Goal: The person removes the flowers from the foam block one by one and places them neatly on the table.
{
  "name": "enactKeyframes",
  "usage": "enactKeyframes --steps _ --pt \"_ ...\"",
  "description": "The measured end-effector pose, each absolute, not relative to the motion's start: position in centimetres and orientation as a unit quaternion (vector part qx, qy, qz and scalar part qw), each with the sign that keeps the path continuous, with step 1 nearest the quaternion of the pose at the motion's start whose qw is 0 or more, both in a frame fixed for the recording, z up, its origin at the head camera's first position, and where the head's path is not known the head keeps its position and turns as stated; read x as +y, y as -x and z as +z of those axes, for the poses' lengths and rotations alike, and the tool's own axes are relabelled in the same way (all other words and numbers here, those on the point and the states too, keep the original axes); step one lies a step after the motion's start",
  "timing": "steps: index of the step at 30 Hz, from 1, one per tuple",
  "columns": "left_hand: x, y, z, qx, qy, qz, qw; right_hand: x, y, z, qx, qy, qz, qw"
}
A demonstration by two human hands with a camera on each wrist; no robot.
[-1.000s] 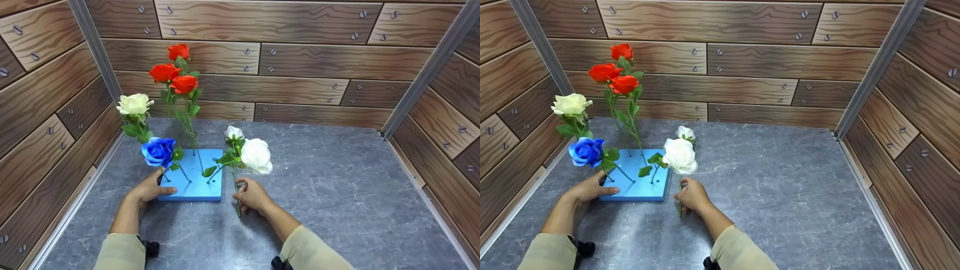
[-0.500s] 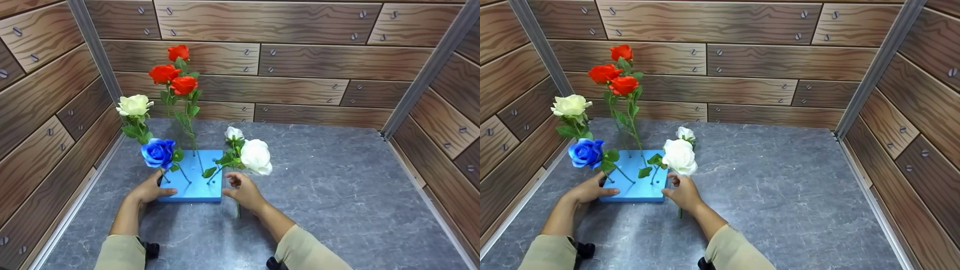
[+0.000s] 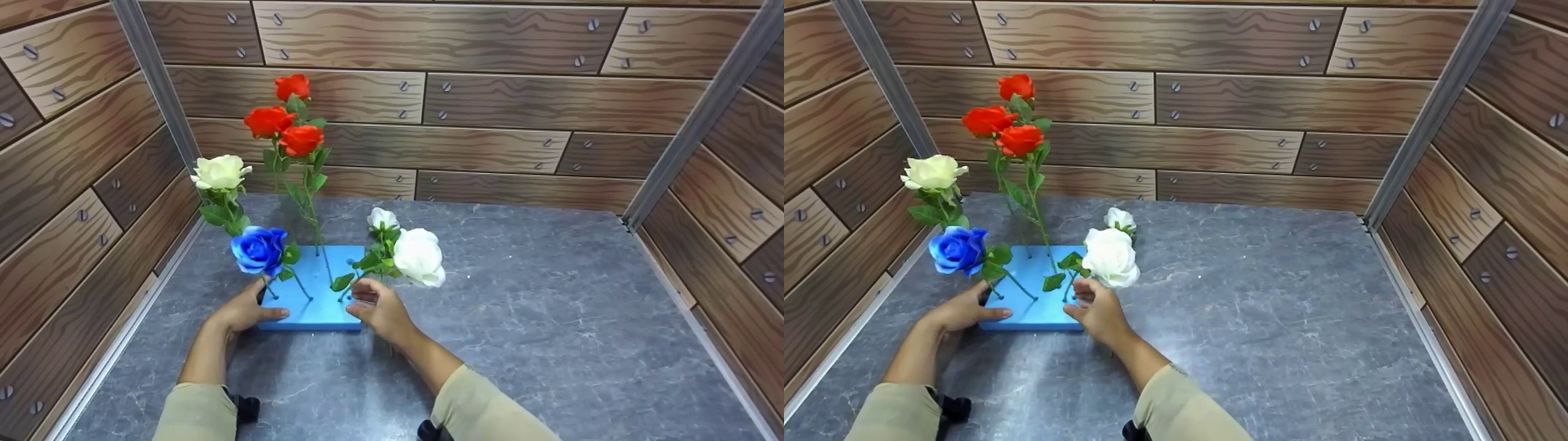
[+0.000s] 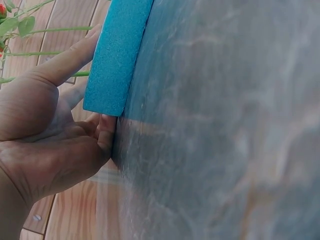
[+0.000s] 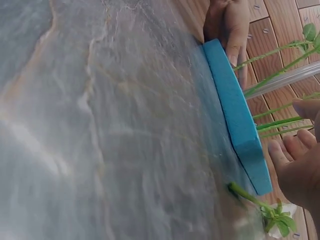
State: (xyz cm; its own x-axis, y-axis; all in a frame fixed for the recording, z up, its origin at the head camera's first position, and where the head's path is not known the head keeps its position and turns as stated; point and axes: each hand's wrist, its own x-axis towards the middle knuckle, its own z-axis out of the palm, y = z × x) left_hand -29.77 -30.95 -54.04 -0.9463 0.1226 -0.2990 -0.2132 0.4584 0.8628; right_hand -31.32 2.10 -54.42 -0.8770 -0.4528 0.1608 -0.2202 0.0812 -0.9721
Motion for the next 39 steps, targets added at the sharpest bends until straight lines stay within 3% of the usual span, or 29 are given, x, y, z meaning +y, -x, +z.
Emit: enactKeyframes --steps 6,19,32,39 --pt "-31.2 29.6 -54.0 0.842 0.020 0.514 0.162 1.3 31.5 -55.3 0.708 0.227 -0.659 0.112" --pt "-31.2 29.7 -54.4 0.837 0.009 0.524 0.159 0.4 32.4 -55.7 0.752 0.215 -0.617 0.088" --pt "-31.3 29.8 -54.1 0.845 0.010 0.511 0.159 -0.3 32.6 -55.3 0.832 0.215 -0.511 -0.010" --pt "-31.3 29.8 -54.2 0.839 0.013 0.521 0.156 -0.8 32.5 -55.3 0.837 0.194 -0.510 -0.033"
